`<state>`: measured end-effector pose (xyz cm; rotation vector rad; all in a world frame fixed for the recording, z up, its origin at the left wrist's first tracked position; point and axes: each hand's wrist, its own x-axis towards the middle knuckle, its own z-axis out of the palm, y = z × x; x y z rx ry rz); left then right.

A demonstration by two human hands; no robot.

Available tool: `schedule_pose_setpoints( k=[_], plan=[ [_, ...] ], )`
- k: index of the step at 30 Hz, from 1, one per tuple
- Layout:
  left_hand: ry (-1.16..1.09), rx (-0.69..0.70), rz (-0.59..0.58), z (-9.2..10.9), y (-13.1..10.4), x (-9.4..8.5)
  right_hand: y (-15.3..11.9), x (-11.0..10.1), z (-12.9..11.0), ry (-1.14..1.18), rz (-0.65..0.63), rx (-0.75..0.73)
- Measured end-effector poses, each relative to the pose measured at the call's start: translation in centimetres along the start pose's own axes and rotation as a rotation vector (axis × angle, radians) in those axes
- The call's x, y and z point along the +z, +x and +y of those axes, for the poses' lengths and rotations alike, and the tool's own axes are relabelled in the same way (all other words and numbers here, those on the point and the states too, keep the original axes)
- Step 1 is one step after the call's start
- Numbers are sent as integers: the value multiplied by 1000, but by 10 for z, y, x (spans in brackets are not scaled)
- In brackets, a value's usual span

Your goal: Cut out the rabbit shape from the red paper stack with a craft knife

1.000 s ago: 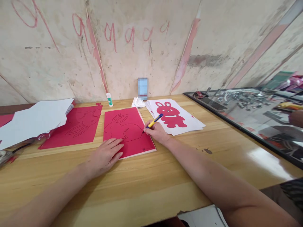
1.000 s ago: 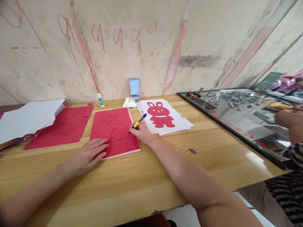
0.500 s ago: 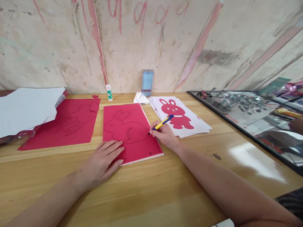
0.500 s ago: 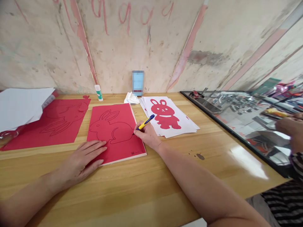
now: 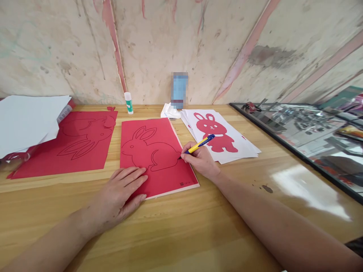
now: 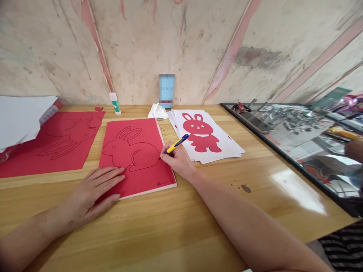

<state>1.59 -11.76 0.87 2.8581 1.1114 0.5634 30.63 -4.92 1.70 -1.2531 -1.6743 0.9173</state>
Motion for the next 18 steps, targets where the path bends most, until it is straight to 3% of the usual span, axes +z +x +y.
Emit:
schedule_pose_setpoints(
  k=[18],
  plan=[
    [38, 54, 26, 2, 0, -3, 0, 0, 1, -23, -24, -35]
  ],
)
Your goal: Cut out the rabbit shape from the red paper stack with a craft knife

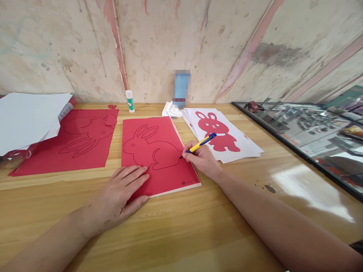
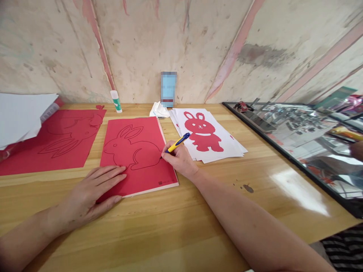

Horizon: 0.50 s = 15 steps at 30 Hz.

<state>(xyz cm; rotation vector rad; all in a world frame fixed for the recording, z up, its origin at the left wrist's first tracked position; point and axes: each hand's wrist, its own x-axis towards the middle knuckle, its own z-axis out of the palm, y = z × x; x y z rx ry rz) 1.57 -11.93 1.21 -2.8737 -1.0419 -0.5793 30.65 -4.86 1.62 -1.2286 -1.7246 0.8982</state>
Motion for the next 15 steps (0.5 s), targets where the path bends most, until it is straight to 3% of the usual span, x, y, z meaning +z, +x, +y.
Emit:
schedule_pose_setpoints(
  k=[15],
  plan=[
    [-25, -21, -27, 0, 0, 1, 0, 0, 0, 15, -12, 1]
  ],
)
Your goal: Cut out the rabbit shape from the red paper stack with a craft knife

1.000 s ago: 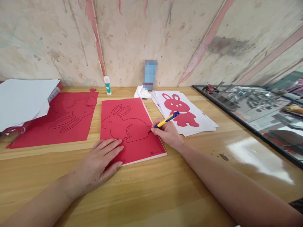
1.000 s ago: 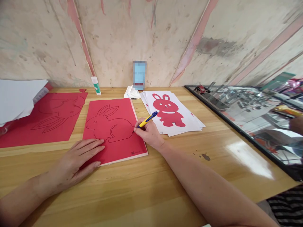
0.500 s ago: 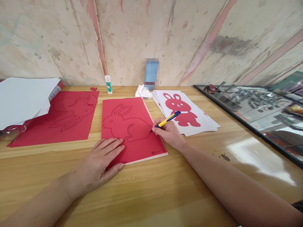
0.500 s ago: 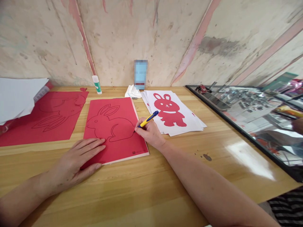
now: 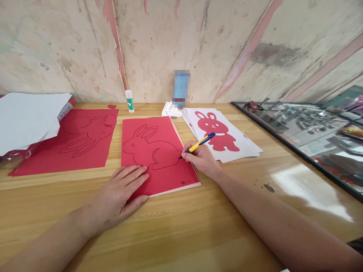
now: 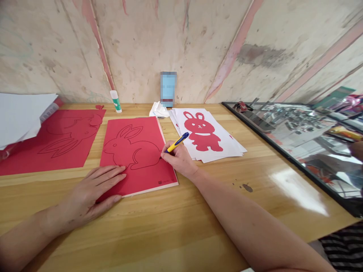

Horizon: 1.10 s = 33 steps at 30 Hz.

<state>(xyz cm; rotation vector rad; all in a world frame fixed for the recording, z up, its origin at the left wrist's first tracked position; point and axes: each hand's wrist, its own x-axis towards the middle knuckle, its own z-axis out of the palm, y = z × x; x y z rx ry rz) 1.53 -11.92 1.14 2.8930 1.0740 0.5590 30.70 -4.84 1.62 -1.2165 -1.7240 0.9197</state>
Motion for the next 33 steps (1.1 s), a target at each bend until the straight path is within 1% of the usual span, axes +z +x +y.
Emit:
schedule_pose_setpoints(
  k=[6, 16, 24, 29, 33],
  plan=[
    [-10, -20, -12, 0, 0, -1, -1, 0, -2, 12, -30, -29],
    [-2, -9, -4, 1, 1, -2, -1, 0, -4, -3, -6, -7],
    [1, -9, -4, 0, -1, 0, -2, 0, -3, 37, -46, -23],
    [-9, -14, -24, -1, -1, 1, -2, 0, -2, 51, -67, -14],
    [-10, -15, -21, 0, 1, 0, -3, 0, -4, 26, -54, -14]
  ],
)
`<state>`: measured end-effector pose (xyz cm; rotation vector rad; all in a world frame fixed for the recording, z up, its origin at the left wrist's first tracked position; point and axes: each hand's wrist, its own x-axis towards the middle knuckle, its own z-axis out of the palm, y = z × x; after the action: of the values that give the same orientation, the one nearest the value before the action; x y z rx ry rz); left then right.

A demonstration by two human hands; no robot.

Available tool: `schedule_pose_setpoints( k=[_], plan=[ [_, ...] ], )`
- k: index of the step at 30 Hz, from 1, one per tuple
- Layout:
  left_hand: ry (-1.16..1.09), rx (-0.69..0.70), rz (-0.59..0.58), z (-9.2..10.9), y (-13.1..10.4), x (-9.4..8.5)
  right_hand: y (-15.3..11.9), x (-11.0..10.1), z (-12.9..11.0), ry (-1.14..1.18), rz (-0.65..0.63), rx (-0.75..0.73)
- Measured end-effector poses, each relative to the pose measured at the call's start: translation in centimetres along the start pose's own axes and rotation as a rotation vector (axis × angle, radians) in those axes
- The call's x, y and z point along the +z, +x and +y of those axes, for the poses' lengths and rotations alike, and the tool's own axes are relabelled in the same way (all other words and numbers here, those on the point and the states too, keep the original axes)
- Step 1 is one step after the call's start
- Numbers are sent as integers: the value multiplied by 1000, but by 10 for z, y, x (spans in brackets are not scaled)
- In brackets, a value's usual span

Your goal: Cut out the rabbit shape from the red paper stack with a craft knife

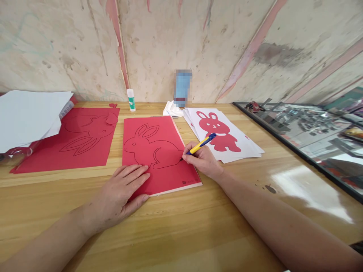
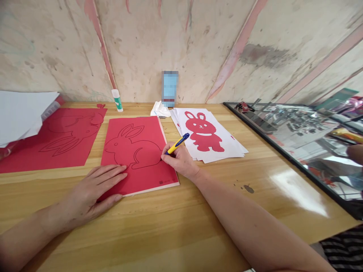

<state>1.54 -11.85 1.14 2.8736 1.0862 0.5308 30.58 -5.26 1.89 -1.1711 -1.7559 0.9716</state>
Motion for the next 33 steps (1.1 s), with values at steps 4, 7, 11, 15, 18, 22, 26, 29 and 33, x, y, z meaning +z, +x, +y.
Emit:
schedule_pose_setpoints(
  k=[4, 7, 11, 15, 18, 22, 26, 29, 33],
  plan=[
    [-8, -3, 8, 1, 0, -1, -1, 1, -3, -52, 25, -6],
    [-10, -4, 12, 0, 0, 0, -1, 1, -3, -43, 15, -8],
    [3, -4, -10, 0, -1, 1, -2, 0, -3, -30, -8, -25],
    [-1, -17, -11, 0, -2, 1, -2, 0, -3, -34, -19, -13],
    [-2, -21, -18, 0, -2, 1, -1, 0, -4, -23, -35, -4],
    [7, -15, -26, 0, -2, 2, -1, -1, -3, -1, -54, 11],
    [18, -5, -27, -1, -3, 2, 0, 0, 1, 25, -38, 12],
    [19, -6, -38, 0, -2, 1, 0, 0, 3, 37, -36, 9],
    [8, -22, -43, 0, -2, 0, 1, -1, 3, 54, -73, 24]
  ],
)
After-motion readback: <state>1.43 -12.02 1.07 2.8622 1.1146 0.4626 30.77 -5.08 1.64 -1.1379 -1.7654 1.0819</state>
